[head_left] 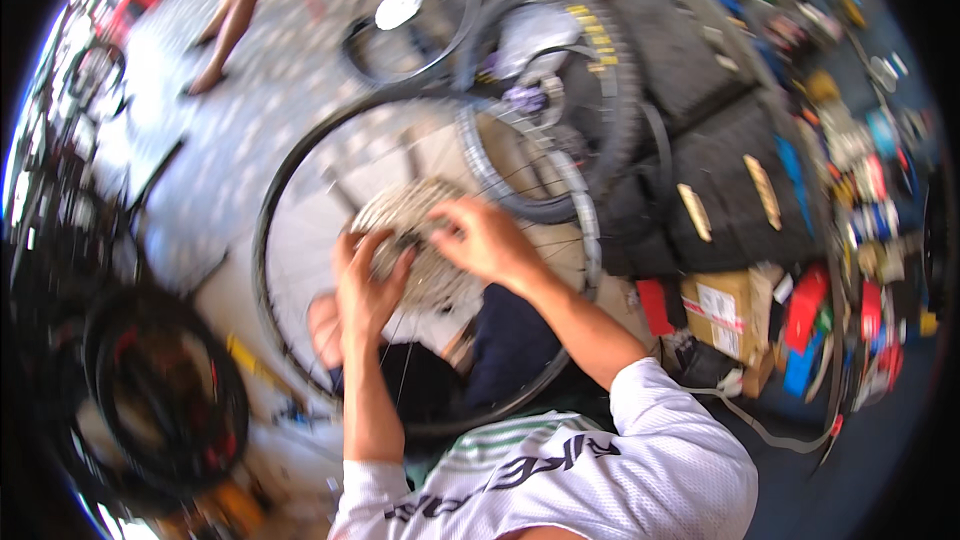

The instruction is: The person works on a bicycle wheel mounted on a stand, adjusting the rim and spokes, then installs a cassette onto the hub. They wipe the cassette with a cloth and continue adjusting components by hand.

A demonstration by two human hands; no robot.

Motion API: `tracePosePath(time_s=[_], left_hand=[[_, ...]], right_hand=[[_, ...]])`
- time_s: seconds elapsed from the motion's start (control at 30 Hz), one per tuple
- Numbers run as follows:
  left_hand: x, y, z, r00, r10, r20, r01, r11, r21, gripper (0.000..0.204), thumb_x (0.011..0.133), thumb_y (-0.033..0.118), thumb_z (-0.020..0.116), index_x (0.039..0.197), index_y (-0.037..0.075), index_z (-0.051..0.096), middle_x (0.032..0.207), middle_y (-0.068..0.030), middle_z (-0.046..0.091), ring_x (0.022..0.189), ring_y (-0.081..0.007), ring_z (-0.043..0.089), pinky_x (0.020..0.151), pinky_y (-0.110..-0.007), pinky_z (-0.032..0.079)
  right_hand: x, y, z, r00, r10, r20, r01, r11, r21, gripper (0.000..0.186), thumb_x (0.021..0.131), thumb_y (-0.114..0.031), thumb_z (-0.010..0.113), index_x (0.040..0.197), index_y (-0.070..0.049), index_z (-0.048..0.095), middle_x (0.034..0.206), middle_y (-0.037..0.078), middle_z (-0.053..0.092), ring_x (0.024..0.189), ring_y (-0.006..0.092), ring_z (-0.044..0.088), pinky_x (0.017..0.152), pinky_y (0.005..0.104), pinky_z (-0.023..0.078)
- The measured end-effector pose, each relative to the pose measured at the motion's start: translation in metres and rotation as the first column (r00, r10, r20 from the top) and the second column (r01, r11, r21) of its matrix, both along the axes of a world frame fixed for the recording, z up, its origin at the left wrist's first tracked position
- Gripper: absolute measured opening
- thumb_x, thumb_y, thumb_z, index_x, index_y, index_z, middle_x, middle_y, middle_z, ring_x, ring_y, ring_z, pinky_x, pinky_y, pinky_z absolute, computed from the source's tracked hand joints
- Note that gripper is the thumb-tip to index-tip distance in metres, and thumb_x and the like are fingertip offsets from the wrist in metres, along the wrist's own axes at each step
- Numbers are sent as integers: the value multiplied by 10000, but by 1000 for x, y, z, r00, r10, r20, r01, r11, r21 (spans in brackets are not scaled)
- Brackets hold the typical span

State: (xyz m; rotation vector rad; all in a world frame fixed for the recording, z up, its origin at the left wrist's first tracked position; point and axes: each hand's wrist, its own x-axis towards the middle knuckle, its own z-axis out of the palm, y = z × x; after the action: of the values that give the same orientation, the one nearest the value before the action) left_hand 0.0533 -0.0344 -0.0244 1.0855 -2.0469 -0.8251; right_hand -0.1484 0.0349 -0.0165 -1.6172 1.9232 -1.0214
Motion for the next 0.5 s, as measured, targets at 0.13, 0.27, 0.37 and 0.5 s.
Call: tracePosePath(time_s=[0.13,0.27,0.37,0.5], left_hand=[[0,6,1,990,-1,142,12,997,-73,502,719,168,869,1183,94,695,1181,-171,556,1163,-373,507,1013,-467,414],[0,5,-8,993,-69,92,87,973,-212,496,759,175,846,1217,94,674,1190,-155,553,1139,-342,517,970,-447,425],[6,-3,-16,999,23,-41,-28,990,-140,424,836,211,792,1203,43,663,1183,-144,567,1075,-294,536,864,-407,442],[34,-25,-33,937,316,-151,-340,925,-171,268,980,207,670,1182,32,687,1151,-116,622,963,-237,558,731,-361,425]], right_hand=[[-34,23,49,996,-5,-84,13,995,99,355,881,-315,710,1163,-103,666,1077,137,689,925,339,697,798,425,553],[-108,79,112,937,-270,-222,255,962,-93,345,878,-335,726,1134,-108,681,1050,119,688,904,325,697,778,423,549],[-172,132,188,829,-473,-298,373,865,-336,273,865,-263,750,1082,-103,700,926,108,703,872,320,692,767,423,545],[-282,190,256,749,-636,-187,531,744,-405,259,901,-266,747,1062,-66,717,852,64,736,761,136,675,700,327,530]])
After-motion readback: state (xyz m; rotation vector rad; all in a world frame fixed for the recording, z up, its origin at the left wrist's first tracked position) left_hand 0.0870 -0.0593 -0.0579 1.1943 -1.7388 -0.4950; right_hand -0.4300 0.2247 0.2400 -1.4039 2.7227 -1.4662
